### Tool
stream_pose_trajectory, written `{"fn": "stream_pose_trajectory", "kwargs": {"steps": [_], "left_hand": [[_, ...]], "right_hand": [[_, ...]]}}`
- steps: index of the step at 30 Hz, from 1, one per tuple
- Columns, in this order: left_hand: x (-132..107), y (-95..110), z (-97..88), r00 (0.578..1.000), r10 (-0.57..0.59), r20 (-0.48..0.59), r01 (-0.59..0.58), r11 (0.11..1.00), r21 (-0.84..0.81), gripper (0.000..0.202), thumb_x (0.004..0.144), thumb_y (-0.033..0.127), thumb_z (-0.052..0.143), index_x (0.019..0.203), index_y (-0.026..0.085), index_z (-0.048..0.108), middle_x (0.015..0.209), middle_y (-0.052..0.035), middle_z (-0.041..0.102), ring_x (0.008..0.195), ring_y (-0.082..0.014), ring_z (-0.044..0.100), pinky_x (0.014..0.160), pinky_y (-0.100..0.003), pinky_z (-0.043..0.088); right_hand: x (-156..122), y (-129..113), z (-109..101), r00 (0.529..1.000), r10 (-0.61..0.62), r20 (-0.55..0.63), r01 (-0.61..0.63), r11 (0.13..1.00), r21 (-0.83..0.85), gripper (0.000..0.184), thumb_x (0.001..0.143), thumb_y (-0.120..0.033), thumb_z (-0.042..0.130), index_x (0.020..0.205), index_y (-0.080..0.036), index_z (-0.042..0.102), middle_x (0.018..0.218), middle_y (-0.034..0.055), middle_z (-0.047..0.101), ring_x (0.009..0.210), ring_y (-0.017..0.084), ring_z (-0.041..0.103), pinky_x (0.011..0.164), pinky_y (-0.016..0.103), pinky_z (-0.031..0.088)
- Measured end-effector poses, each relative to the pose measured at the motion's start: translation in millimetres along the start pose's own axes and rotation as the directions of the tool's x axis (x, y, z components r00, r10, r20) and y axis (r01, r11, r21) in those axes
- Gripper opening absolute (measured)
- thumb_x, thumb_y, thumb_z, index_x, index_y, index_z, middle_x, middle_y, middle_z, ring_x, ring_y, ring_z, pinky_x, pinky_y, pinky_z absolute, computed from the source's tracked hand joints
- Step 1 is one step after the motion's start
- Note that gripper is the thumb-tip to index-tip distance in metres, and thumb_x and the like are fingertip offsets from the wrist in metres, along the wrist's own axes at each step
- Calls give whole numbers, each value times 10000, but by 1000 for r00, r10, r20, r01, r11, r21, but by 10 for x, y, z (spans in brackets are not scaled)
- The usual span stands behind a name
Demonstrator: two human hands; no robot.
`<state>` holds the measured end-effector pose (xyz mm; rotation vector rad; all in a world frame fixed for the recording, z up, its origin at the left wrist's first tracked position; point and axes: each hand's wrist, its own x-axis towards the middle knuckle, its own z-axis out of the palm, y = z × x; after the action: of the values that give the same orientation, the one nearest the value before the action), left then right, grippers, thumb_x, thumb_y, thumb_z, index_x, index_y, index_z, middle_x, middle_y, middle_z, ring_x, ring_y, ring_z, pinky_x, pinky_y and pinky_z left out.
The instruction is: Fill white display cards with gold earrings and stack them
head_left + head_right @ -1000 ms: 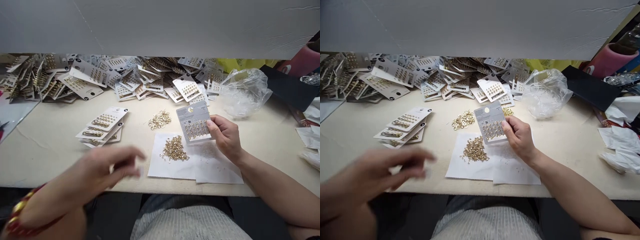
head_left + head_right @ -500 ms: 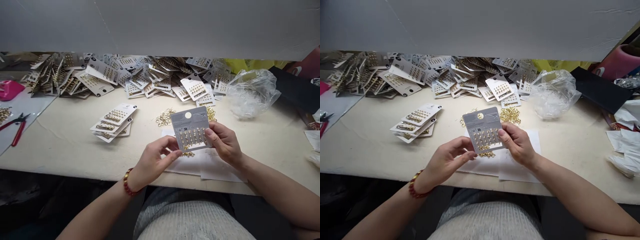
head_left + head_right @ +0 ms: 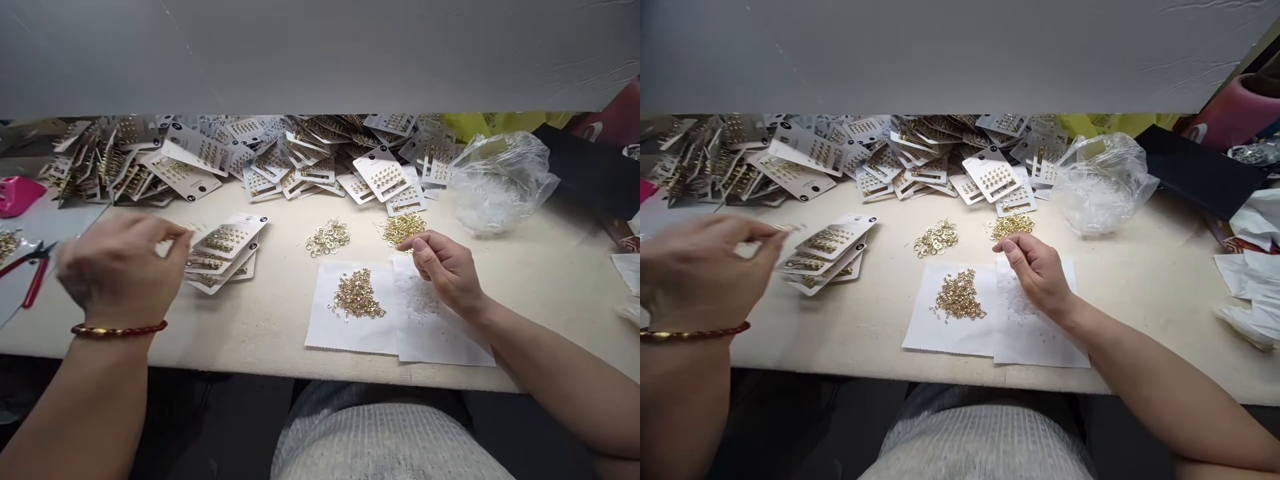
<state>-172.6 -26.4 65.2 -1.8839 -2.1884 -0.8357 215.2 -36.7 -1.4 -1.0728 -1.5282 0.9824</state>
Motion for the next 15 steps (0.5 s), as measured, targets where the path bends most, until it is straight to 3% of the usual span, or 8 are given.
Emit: {"fn": "stream_pose_trajectory", "kwargs": {"steps": [2,4,6,8,11,13,15], "left_hand": [[-12,79,60,985,156,70,-161,984,70,238,837,460,648,711,266,594,825,-4,594,874,-292,545,731,-420,373],[-10,198,148,960,270,-80,-267,963,49,252,814,480,686,719,258,617,763,-22,590,835,-285,546,711,-410,373],[6,402,296,896,364,-253,-386,921,-45,210,803,410,722,712,247,624,682,-13,585,759,-247,558,671,-382,406],[31,706,529,829,533,-170,-559,786,-263,158,802,363,733,755,237,650,689,6,647,619,-173,556,564,-316,420],[116,1250,993,777,628,42,-575,735,-359,149,794,306,753,873,204,678,789,-21,711,648,-161,599,560,-283,443],[232,1568,1300,818,568,89,-503,781,-370,178,748,255,792,836,174,659,792,-47,708,637,-159,584,554,-280,428],[384,1800,1538,909,401,117,-329,860,-391,228,729,280,813,702,171,615,650,-39,649,550,-148,516,491,-269,358]], "right_hand": [[3,-10,2,1000,-9,-19,8,1000,-5,289,975,-401,535,918,-168,695,548,-60,386,486,82,334,447,253,286],[13,-13,3,999,-15,-37,15,1000,-5,280,975,-388,536,908,-167,693,543,-62,386,483,80,333,449,253,287],[26,-11,3,999,-32,-41,32,999,-19,270,976,-367,532,893,-166,692,534,-66,386,475,79,334,452,252,293],[36,-6,0,997,-64,-33,62,997,-54,257,973,-340,528,880,-165,691,534,-66,402,476,78,347,462,252,311],[44,6,-12,990,-135,-30,130,982,-135,231,961,-300,529,859,-164,686,571,-51,475,495,74,379,485,249,341],[48,19,-26,986,-157,-48,147,974,-173,216,952,-288,533,852,-163,677,607,-38,523,514,75,405,499,247,355],[59,33,-44,989,-126,-77,110,976,-186,195,944,-290,536,870,-160,661,624,-32,532,530,80,422,505,245,361]]}}
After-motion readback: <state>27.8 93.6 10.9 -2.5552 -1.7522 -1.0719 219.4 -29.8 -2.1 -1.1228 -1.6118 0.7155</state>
